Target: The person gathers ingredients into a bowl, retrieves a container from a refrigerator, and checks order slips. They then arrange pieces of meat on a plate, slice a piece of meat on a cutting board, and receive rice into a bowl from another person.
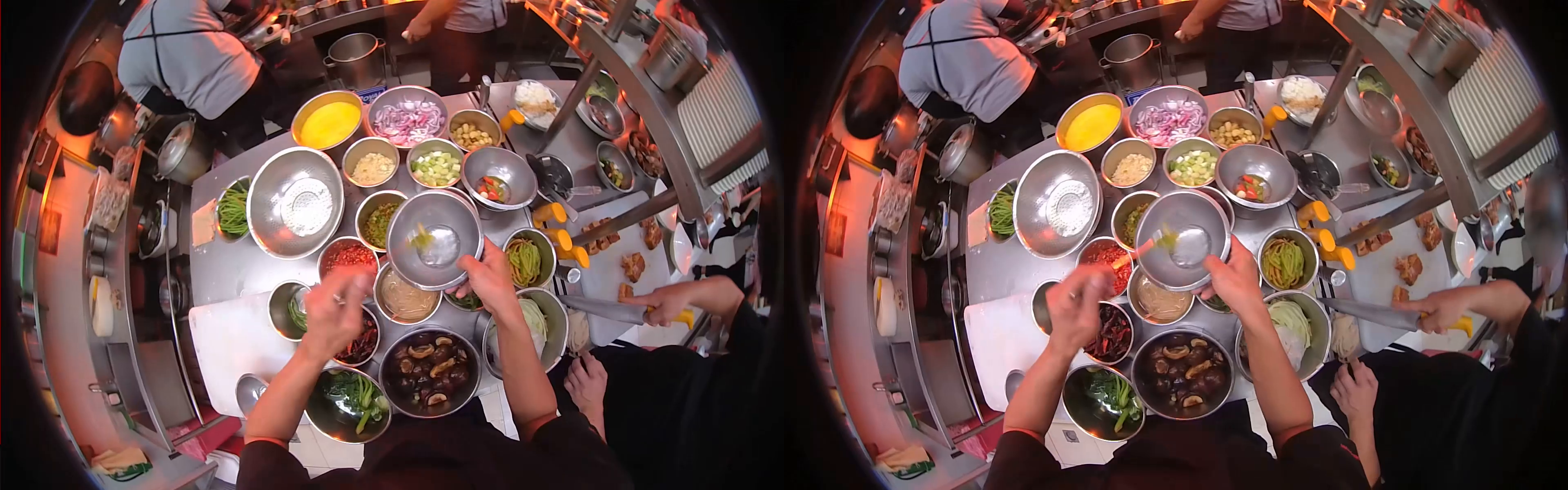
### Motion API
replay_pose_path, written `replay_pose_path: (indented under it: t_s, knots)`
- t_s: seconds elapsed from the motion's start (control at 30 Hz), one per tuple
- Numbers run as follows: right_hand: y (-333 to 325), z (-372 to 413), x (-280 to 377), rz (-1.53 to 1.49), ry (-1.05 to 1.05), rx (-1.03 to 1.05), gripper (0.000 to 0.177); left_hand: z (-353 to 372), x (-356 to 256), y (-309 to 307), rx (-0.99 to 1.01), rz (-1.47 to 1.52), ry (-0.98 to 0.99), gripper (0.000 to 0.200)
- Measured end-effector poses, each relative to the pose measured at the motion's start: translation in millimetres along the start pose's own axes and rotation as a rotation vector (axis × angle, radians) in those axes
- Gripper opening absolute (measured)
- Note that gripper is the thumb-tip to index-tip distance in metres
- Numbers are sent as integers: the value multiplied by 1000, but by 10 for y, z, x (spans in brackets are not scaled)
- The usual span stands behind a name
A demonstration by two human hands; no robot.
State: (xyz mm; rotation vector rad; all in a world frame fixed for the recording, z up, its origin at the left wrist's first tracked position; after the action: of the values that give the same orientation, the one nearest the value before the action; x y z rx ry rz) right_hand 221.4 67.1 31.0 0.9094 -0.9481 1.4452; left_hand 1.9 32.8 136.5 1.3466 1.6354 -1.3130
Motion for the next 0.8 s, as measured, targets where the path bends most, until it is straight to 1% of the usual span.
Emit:
replay_pose_path:
  t_s: [0.03, 0.07, 0.13, 0.17, 0.2, 0.27, 0.33, 0.47, 0.53, 0.57, 0.63, 0.67, 0.73, 0.8]
  knots:
    - [5, -12, -14, -30, -18, 19, 40, 8, -159, 105, 55, -69, 126, 19]
    - [-14, -4, -6, -36, -14, 12, 40, -23, -197, 118, 65, -67, 126, 19]
    - [-60, 26, 20, -59, 0, 13, 40, -125, -169, 31, -13, -30, 73, 21]
    - [-106, 30, -4, -70, -7, 7, 40, -209, -62, -21, -60, 77, -2, 24]
    - [-157, 63, 4, -71, -11, 0, 40, -313, -39, -58, -148, 239, -42, 25]
    - [-256, 157, 29, -74, 12, -33, 39, -612, 172, -93, -273, 455, -132, 25]
    - [-341, 247, -9, -69, 4, -49, 39, -1042, 350, 18, -316, 563, -90, 25]
    - [-497, 525, 20, -61, 3, -130, 39, -1843, 817, 542, -251, 351, -54, 29]
    - [-588, 624, 12, -59, -4, -169, 39, -2125, 847, 829, -206, 184, -11, 27]
    - [-602, 659, -27, -66, 23, -140, 38, -2236, 901, 939, -210, 193, -7, 27]
    - [-620, 725, -19, -60, 50, -109, 39, -2429, 888, 1241, -83, -9, 129, 23]
    - [-626, 744, -3, -54, 48, -109, 39, -2492, 1003, 1317, -88, -4, 130, 23]
    - [-637, 769, 3, -57, 36, -116, 39, -2592, 1263, 1475, -45, -19, 59, 22]
    - [-651, 782, -52, -57, 35, -111, 41, -2613, 1355, 1506, -88, 44, 39, 22]
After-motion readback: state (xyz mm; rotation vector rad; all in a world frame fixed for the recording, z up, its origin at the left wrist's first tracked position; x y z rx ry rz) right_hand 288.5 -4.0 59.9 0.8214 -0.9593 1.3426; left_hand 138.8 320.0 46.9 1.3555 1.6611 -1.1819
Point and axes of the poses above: each hand's wrist, its own z-axis away from the middle knuckle, its own y-axis out of the palm, x = y × z, the point moved 9 cm from there along -z, towards the middle knuckle, and after that the axes turned 13 degrees about z, right-handed, at the moved point
